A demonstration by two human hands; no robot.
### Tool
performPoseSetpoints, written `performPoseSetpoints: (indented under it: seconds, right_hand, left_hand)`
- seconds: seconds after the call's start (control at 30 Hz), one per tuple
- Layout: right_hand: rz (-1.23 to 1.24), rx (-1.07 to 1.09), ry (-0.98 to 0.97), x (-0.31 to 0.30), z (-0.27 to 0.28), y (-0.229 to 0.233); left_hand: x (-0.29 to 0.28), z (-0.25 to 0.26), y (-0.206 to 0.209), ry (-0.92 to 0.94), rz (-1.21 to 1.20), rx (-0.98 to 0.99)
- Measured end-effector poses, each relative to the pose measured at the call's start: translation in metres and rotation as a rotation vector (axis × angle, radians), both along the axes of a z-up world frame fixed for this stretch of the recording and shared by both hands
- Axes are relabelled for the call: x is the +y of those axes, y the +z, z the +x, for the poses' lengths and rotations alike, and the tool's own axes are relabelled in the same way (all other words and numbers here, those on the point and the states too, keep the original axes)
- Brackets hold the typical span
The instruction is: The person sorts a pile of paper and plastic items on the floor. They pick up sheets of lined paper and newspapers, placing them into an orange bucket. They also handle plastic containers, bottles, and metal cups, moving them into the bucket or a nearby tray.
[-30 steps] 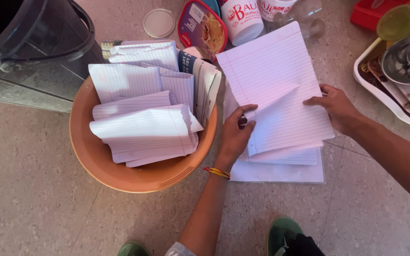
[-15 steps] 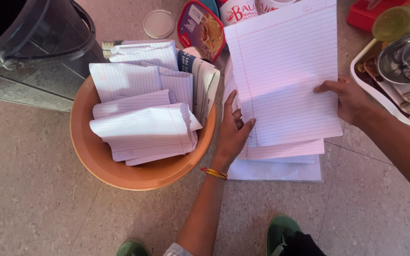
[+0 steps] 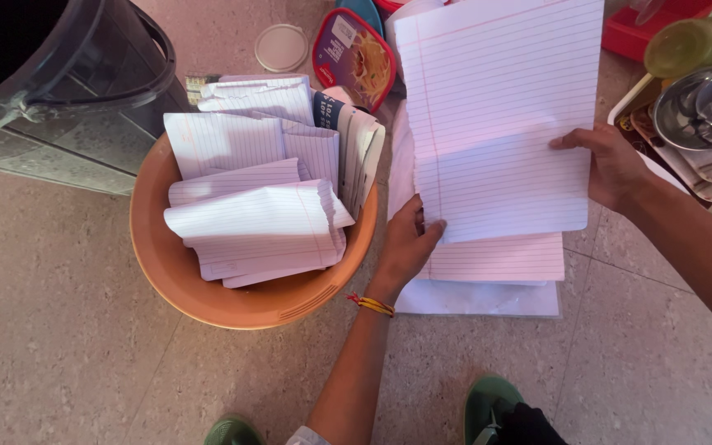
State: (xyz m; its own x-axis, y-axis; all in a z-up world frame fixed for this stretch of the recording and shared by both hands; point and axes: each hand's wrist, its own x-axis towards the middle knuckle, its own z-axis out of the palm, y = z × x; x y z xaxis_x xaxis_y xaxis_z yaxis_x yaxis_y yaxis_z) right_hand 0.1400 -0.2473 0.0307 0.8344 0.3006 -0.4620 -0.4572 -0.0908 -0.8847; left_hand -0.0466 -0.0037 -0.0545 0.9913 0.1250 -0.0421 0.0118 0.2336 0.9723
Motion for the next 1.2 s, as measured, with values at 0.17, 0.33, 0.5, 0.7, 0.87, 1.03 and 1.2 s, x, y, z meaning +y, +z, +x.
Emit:
performPoseSetpoints:
  seconds: [0.17, 0.33, 0.5, 0.7, 0.87, 1.03, 1.2]
  right_hand:
    - [-0.031, -0.076, 0.008, 0.001, 0.002, -0.001]
    - [-0.017, -0.208, 0.011, 0.005, 0.003, 0.004]
    - [-0.043, -0.225, 0.075, 0.001, 0.005, 0.005]
    - [-0.160, -0.242, 0.178, 0.020, -0.001, 0.019]
    - [-0.091, -0.217, 0.275, 0.039, -0.019, 0.043]
    - [-0.356, -0.264, 0.453, 0.050, -0.033, 0.059]
    - [-0.547, -0.250, 0.481, 0.063, -0.041, 0.071]
  left_hand:
    - [0.005, -0.002, 0.008, 0.094, 0.275, 0.013]
    - [0.009, -0.002, 0.017, 0.105, 0.321, -0.014]
    - [0.017, 0.003, 0.046, 0.194, 0.288, -0.314]
    - [0.033, 0.004, 0.081, 0.190, 0.305, -0.030]
    - [0.046, 0.004, 0.064, 0.215, 0.153, -0.329]
    - [0.059, 0.001, 0.067, 0.215, 0.190, -0.298]
    - [0.066, -0.001, 0.088, 0.176, 0.215, -0.302]
